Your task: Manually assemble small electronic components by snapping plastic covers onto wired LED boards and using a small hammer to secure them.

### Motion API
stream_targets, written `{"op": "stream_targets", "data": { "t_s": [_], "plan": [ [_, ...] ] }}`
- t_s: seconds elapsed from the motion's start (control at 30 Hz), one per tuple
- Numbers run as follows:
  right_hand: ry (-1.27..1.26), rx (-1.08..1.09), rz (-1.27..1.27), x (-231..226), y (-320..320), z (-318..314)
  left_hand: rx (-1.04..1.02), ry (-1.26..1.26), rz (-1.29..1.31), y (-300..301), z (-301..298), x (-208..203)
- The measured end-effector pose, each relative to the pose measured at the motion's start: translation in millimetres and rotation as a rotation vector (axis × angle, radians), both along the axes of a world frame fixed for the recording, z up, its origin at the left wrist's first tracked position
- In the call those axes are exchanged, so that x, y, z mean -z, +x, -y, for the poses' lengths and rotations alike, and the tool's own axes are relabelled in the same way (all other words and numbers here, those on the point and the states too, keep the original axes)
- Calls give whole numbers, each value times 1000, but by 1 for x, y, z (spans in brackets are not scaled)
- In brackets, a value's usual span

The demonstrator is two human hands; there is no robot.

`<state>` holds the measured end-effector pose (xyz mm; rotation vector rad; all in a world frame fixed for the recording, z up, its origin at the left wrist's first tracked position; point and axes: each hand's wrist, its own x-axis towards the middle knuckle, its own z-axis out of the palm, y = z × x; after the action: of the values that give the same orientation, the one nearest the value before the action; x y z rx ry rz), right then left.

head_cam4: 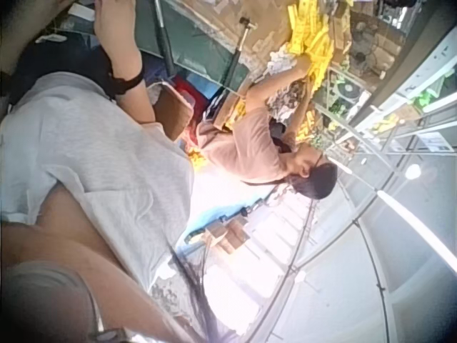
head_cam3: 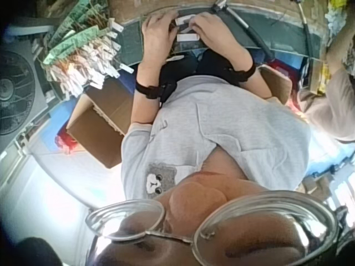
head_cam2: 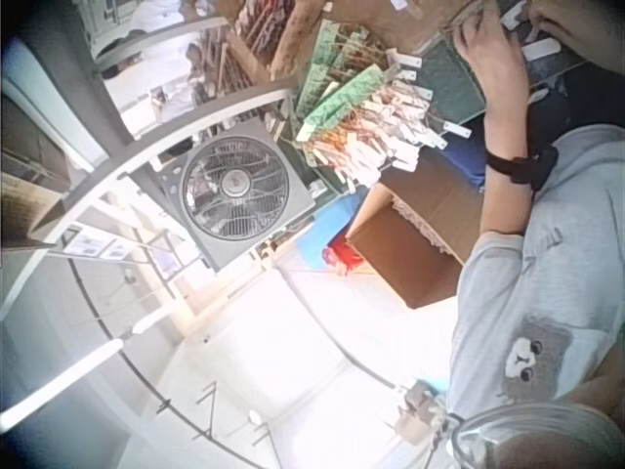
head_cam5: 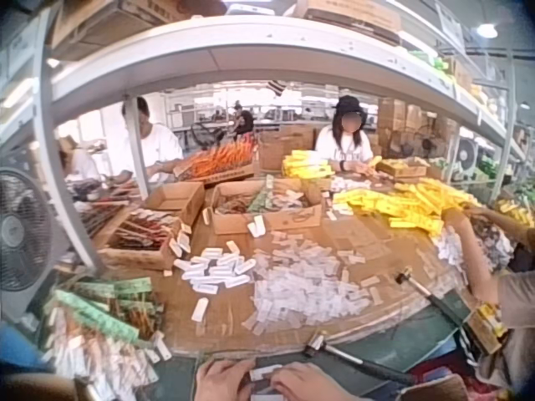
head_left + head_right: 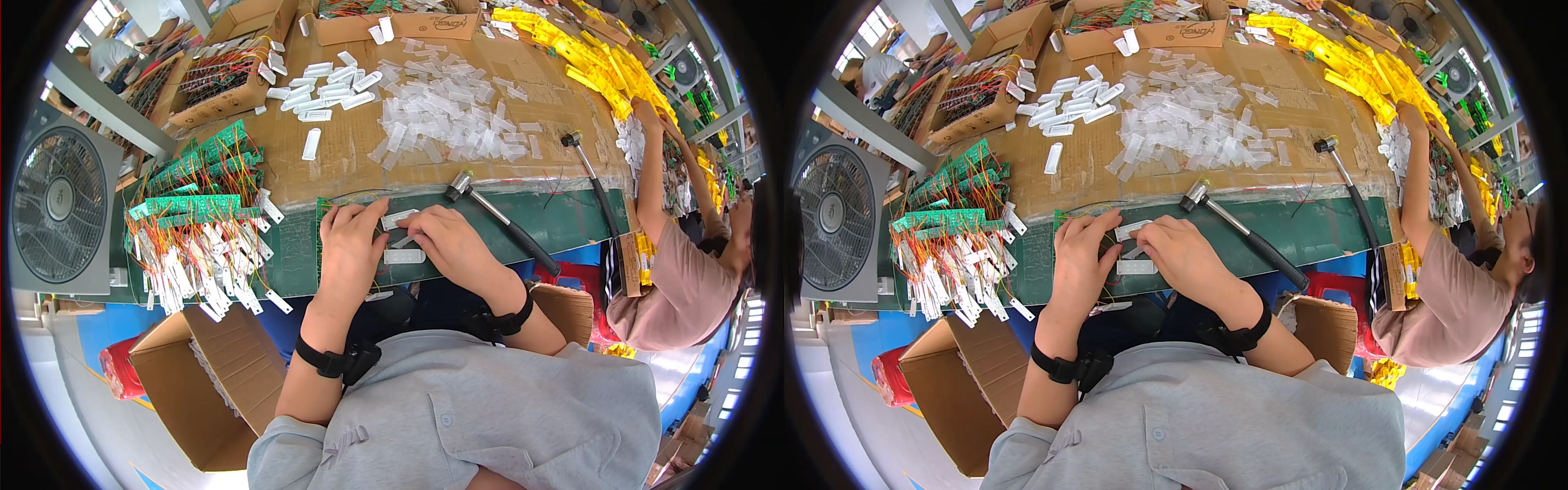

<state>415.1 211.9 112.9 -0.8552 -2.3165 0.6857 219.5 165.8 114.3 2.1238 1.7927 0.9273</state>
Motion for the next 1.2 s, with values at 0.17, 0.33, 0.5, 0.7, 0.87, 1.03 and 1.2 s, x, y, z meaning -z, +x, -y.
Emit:
{"op": "stream_targets", "data": {
  "t_s": [0.17,0.33,0.5,0.7,0.87,1.03,1.2],
  "plan": [
    [5,4,-19,-3,-1,-1,-1,-17,65,-1,0,1],
    [-59,110,-220,0,-4,-6,-4,-18,62,-1,1,2],
    [29,149,-20,4,1,-18,-5,-15,67,-1,1,2],
    [-6,203,36,1,-1,-15,-9,10,68,-1,1,4],
    [69,170,27,-9,-5,-15,-8,-6,75,-1,1,2],
    [129,113,73,-8,-15,-18,-19,-3,72,1,1,2],
    [110,70,102,-7,-14,-23,-25,-11,69,1,2,-2]
  ]
}}
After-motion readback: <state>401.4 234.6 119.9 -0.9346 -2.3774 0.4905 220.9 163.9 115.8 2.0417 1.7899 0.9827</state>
